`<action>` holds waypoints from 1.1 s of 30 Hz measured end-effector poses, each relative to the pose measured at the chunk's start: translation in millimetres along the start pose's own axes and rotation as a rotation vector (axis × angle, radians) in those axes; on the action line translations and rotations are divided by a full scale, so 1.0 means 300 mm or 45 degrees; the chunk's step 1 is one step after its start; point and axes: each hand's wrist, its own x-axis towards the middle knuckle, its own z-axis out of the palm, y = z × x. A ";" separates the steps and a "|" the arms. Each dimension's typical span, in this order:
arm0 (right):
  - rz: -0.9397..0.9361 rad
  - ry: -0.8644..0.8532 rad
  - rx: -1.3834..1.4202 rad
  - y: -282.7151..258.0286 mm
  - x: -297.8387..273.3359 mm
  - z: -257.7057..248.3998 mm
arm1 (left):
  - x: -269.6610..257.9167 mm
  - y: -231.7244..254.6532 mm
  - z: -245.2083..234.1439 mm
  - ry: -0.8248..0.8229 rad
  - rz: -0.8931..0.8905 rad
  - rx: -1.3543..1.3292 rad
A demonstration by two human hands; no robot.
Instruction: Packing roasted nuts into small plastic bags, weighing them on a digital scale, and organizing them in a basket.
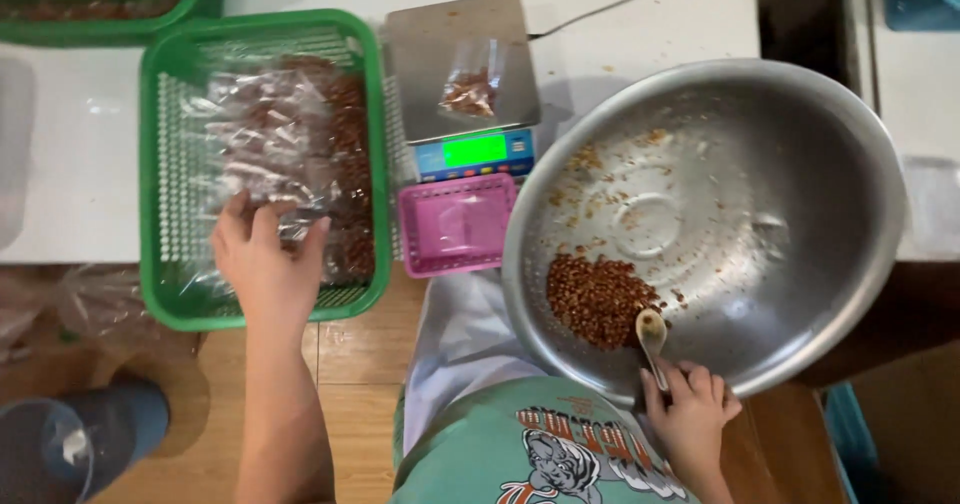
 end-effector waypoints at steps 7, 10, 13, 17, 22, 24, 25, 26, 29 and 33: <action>-0.051 -0.227 0.316 0.048 0.070 -0.204 | 0.032 0.100 -0.024 -0.094 -0.030 -0.135; 0.252 -0.252 0.712 0.026 0.103 -0.306 | 0.048 0.136 -0.042 -0.130 -0.073 -0.331; 0.399 -0.096 0.437 0.048 0.124 -0.291 | 0.044 0.139 -0.041 -0.106 -0.090 -0.348; -0.015 -0.121 0.546 0.034 0.194 -0.350 | 0.032 0.134 -0.040 -0.112 -0.128 -0.348; -0.144 0.262 0.616 -0.044 0.224 -0.573 | 0.036 0.136 -0.044 -0.078 -0.055 -0.320; 0.118 0.095 0.313 -0.106 0.200 -0.743 | 0.050 0.155 -0.051 -0.063 -0.005 -0.311; 0.120 0.098 0.316 -0.067 0.188 -0.759 | 0.052 0.160 -0.051 -0.061 -0.001 -0.310; 0.058 -0.459 -0.355 -0.030 0.169 -0.774 | 0.053 0.165 -0.052 -0.059 0.014 -0.305; 0.010 -1.010 -1.007 0.095 0.106 -0.752 | 0.045 0.170 -0.032 -0.014 0.047 -0.330; 0.026 -1.038 -0.897 0.291 -0.196 -0.634 | 0.034 0.191 -0.020 0.024 0.092 -0.399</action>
